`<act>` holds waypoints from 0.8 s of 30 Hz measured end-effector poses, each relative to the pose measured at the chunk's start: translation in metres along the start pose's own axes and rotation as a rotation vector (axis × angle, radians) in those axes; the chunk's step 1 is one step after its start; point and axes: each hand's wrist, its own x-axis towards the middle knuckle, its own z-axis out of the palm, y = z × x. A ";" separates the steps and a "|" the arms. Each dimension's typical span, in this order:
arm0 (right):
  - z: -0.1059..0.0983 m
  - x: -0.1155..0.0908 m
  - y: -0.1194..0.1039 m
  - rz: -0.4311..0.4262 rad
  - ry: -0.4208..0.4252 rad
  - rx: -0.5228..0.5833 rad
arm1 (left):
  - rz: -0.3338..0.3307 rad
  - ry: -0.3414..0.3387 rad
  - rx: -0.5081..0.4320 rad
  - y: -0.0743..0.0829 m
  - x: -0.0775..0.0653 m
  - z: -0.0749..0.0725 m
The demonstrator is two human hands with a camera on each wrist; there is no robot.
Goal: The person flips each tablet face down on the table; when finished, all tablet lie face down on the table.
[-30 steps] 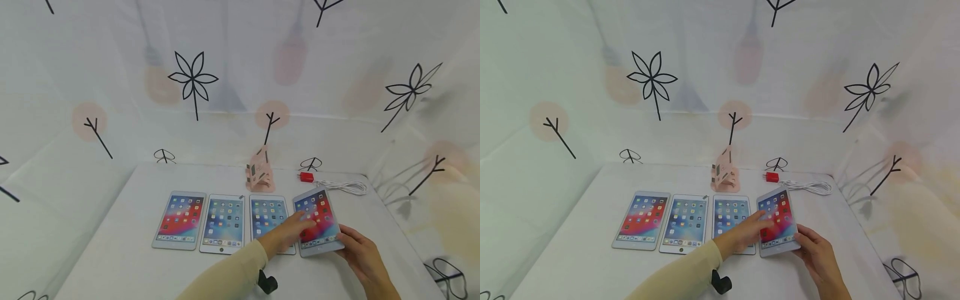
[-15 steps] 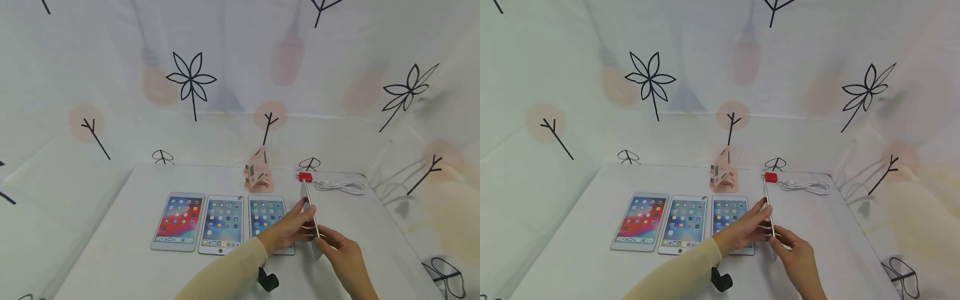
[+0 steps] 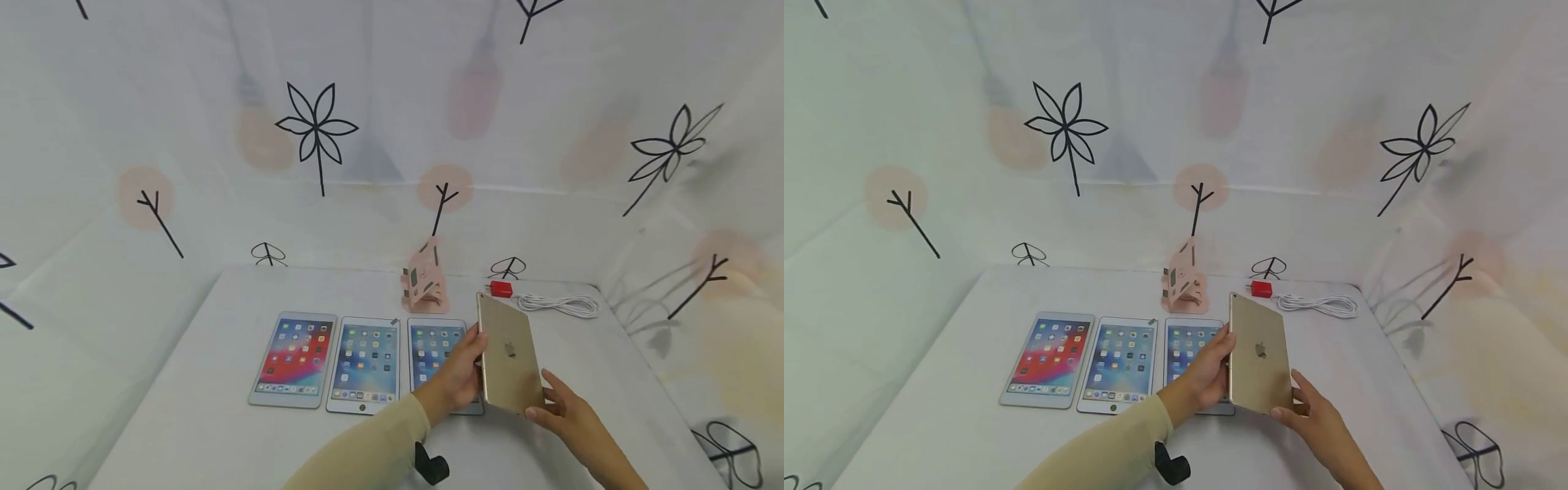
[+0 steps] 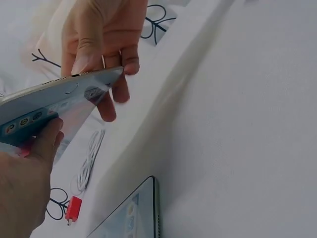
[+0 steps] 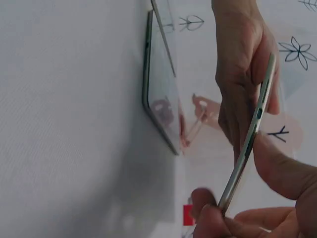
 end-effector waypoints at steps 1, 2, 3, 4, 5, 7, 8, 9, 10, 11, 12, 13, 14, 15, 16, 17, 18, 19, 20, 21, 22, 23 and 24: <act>-0.003 0.001 0.005 0.023 -0.040 0.044 | 0.002 0.011 -0.003 -0.001 0.000 -0.001; -0.005 0.002 0.009 0.039 -0.072 0.086 | 0.006 0.019 -0.006 -0.001 0.000 -0.001; -0.006 0.003 0.013 0.043 -0.091 0.114 | 0.009 0.028 0.005 -0.002 0.001 -0.001; -0.006 0.003 0.016 0.041 -0.097 0.124 | 0.012 0.041 0.023 -0.002 0.001 -0.002; -0.007 0.003 0.019 0.032 -0.096 0.129 | 0.013 0.061 0.062 -0.002 0.001 -0.002; -0.007 0.004 0.024 0.003 -0.070 0.116 | 0.008 0.109 0.156 -0.002 0.000 -0.004; -0.008 0.003 0.026 -0.011 -0.049 0.100 | -0.001 0.128 0.210 -0.001 0.000 -0.004; -0.010 0.003 0.028 -0.021 -0.033 0.081 | -0.012 0.148 0.268 -0.001 -0.001 -0.004; -0.011 0.004 0.030 -0.025 -0.023 0.055 | -0.028 0.170 0.326 0.000 -0.002 -0.005; -0.012 0.005 0.031 -0.027 -0.013 0.030 | -0.041 0.184 0.375 0.001 -0.003 -0.007; -0.014 0.006 0.033 -0.026 -0.011 0.011 | -0.055 0.195 0.404 0.002 -0.004 -0.008; -0.016 0.008 0.035 -0.027 -0.012 -0.006 | -0.066 0.202 0.428 0.002 -0.004 -0.009; -0.017 0.009 0.037 -0.023 -0.015 -0.018 | -0.077 0.210 0.443 0.002 -0.005 -0.009; -0.019 0.011 0.040 -0.019 -0.025 -0.023 | -0.084 0.215 0.456 0.002 -0.005 -0.010; -0.020 0.012 0.042 -0.017 -0.030 -0.025 | -0.092 0.220 0.460 0.002 -0.005 -0.010; -0.020 0.013 0.045 -0.014 -0.037 -0.022 | -0.097 0.220 0.455 0.002 -0.006 -0.011; -0.021 0.015 0.047 -0.005 -0.046 -0.016 | -0.108 0.222 0.442 0.001 -0.006 -0.011; -0.022 0.017 0.050 0.005 -0.051 -0.013 | -0.117 0.221 0.432 0.002 -0.006 -0.010; -0.022 0.018 0.052 0.018 -0.059 -0.006 | -0.128 0.219 0.417 0.002 -0.006 -0.010; -0.023 0.020 0.054 0.033 -0.065 -0.001 | -0.138 0.220 0.400 0.002 -0.005 -0.010; -0.023 0.021 0.056 0.045 -0.067 0.006 | -0.147 0.218 0.384 0.002 -0.005 -0.010; -0.022 0.022 0.057 0.053 -0.070 0.016 | -0.154 0.216 0.370 0.002 -0.005 -0.010; -0.022 0.023 0.058 0.058 -0.069 0.023 | -0.159 0.213 0.359 0.002 -0.004 -0.010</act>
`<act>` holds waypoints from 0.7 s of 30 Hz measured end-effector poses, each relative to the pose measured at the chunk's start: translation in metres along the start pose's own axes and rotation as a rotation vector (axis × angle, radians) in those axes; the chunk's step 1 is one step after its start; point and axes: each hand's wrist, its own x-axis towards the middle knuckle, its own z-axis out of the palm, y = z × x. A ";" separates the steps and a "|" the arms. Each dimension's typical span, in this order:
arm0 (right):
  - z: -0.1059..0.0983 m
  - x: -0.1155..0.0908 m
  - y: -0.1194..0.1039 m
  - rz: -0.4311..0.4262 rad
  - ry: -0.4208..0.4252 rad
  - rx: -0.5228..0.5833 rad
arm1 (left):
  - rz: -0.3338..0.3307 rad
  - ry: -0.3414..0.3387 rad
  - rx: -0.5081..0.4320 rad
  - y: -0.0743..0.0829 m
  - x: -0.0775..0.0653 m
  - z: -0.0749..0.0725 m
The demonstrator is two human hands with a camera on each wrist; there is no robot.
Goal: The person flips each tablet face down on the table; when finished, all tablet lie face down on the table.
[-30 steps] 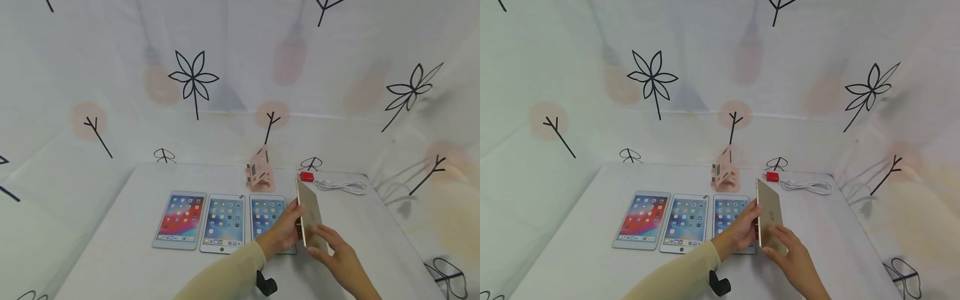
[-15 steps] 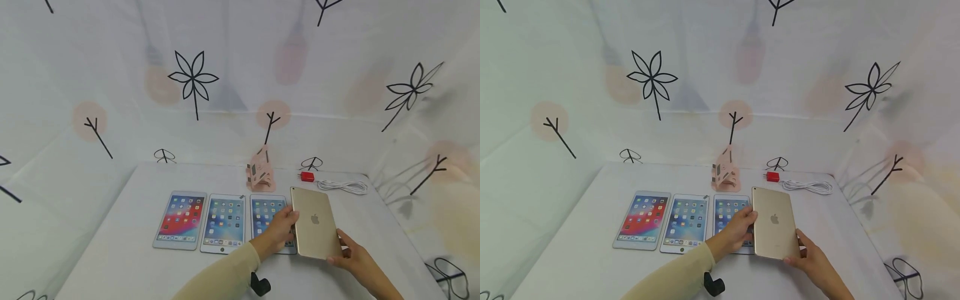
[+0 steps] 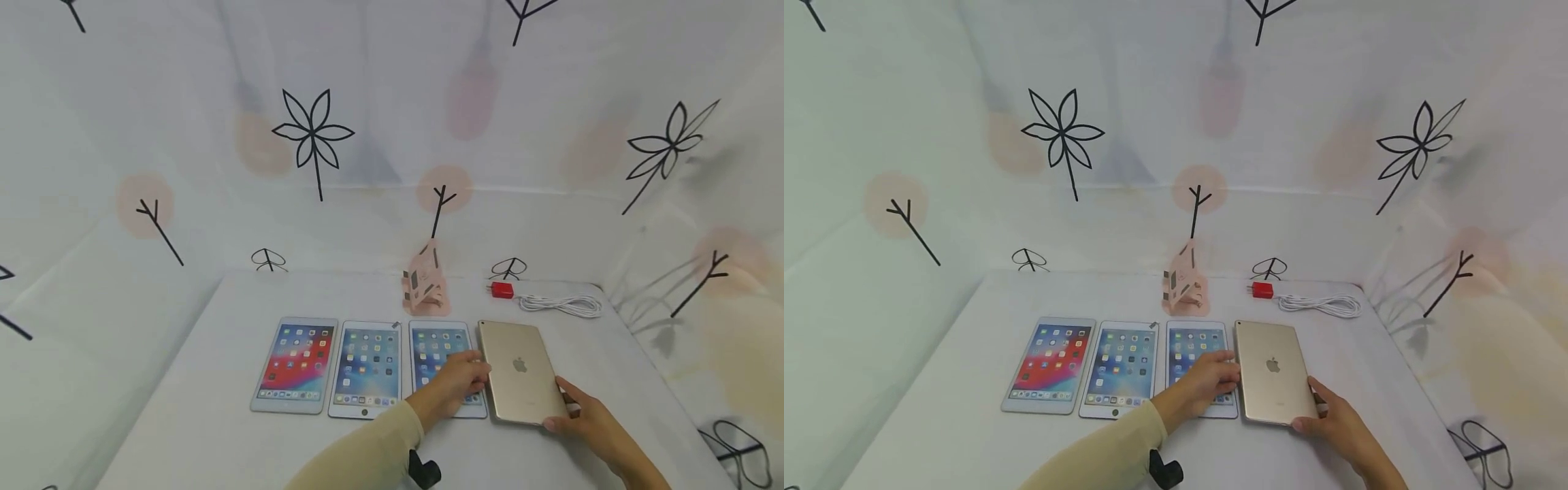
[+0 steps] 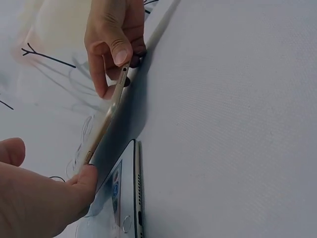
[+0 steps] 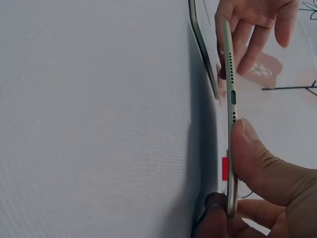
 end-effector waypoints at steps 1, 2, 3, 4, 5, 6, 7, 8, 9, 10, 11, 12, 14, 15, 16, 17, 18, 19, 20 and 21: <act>0.000 0.001 0.000 0.001 0.000 0.002 | -0.006 -0.001 -0.010 -0.001 0.000 0.000; 0.001 0.001 0.001 0.002 0.001 0.004 | -0.009 -0.002 -0.019 -0.001 0.000 0.000; 0.001 0.002 0.001 0.003 0.003 0.004 | -0.010 -0.005 -0.025 -0.001 0.001 0.000; 0.001 0.002 0.000 0.001 0.007 0.000 | -0.008 -0.011 -0.026 -0.001 0.000 0.000; 0.001 0.003 0.000 0.003 0.010 -0.004 | -0.011 -0.012 -0.032 -0.001 0.001 0.000; 0.001 0.003 -0.001 0.006 0.013 -0.014 | -0.010 -0.018 -0.031 -0.001 0.001 -0.001; 0.001 0.004 -0.001 0.008 0.015 -0.022 | -0.011 -0.022 -0.033 -0.001 0.001 -0.001; 0.000 0.004 -0.001 0.012 0.017 -0.033 | -0.011 -0.028 -0.026 -0.001 0.001 -0.001; 0.000 0.004 -0.002 0.008 0.016 -0.043 | -0.011 -0.034 -0.023 -0.001 0.001 -0.001; -0.001 0.005 -0.002 0.009 0.016 -0.054 | -0.013 -0.040 -0.024 -0.001 0.001 -0.001; -0.002 0.005 -0.002 0.011 0.014 -0.064 | -0.016 -0.045 -0.025 -0.001 0.001 -0.001; -0.002 0.005 -0.003 0.011 0.014 -0.077 | -0.016 -0.053 -0.020 -0.001 0.002 -0.001; -0.003 0.006 -0.004 0.005 0.017 -0.106 | -0.023 -0.065 -0.028 -0.001 0.003 -0.001; -0.003 0.007 -0.004 0.004 0.021 -0.126 | -0.026 -0.071 -0.036 -0.001 0.003 0.000; -0.003 0.007 -0.005 0.008 0.032 -0.154 | -0.029 -0.080 -0.043 -0.001 0.003 0.000; -0.003 0.008 -0.005 0.002 0.040 -0.190 | -0.031 -0.089 -0.049 0.000 0.004 0.000; -0.003 0.009 -0.006 0.001 0.048 -0.226 | -0.034 -0.101 -0.056 0.000 0.004 0.000; -0.003 0.010 -0.007 0.001 0.053 -0.260 | -0.037 -0.111 -0.063 0.000 0.005 0.001; -0.003 0.012 -0.008 0.004 0.057 -0.290 | -0.041 -0.119 -0.070 0.001 0.005 0.001; -0.003 0.013 -0.009 0.009 0.063 -0.317 | -0.043 -0.129 -0.072 0.001 0.006 0.002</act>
